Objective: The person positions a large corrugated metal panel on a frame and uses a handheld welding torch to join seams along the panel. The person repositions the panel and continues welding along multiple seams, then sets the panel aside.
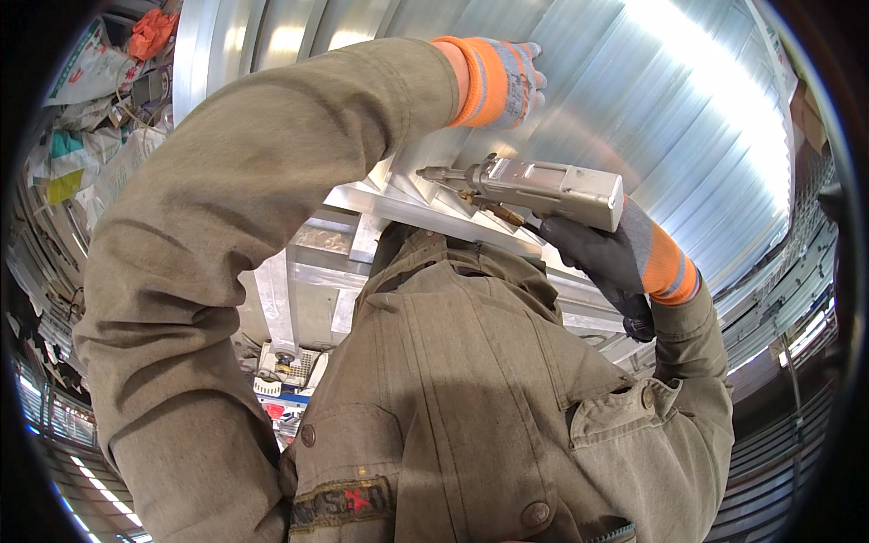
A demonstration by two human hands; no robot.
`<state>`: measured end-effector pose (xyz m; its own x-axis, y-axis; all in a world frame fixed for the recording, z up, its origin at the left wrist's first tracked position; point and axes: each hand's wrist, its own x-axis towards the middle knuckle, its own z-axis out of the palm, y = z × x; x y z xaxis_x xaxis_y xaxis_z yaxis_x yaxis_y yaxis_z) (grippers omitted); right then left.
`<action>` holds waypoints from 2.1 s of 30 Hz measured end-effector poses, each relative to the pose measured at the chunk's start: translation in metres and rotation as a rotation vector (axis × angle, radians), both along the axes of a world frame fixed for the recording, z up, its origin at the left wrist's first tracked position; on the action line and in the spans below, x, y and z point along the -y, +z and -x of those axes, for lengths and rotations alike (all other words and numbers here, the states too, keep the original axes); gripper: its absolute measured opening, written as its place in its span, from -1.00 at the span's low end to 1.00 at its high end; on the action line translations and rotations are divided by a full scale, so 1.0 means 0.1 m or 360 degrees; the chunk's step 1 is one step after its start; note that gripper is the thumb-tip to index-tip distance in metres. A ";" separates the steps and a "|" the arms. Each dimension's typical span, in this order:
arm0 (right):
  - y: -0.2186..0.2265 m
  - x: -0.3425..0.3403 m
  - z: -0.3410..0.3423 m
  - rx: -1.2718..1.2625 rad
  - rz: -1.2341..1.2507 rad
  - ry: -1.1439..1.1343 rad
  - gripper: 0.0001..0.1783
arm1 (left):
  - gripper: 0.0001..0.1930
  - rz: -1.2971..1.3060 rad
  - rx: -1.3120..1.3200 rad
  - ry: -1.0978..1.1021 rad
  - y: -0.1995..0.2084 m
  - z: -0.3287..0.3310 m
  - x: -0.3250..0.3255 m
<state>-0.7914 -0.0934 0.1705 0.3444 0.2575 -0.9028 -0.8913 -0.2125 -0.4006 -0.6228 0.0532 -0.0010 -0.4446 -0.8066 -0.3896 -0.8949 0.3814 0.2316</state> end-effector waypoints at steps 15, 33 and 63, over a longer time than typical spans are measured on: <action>-0.30 -0.19 -0.15 0.0323 -0.0143 0.0317 -0.54 | -0.68 -0.0154 0.0141 -0.0034 0.21 0.01 0.11; -0.51 -0.37 -0.10 0.0507 -0.0075 0.0358 -0.50 | -0.62 -0.0186 0.0244 -0.0091 0.23 0.02 0.08; -0.44 -0.38 -0.25 0.0449 -0.0198 0.0404 -0.54 | -0.47 -0.0182 0.0212 -0.0045 0.12 0.04 0.06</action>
<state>-0.7664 -0.0553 0.1270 0.4857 0.4676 -0.7385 -0.6678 -0.3466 -0.6587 -0.6269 0.0470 0.0105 -0.4046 -0.7417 -0.5349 -0.9099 0.3848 0.1547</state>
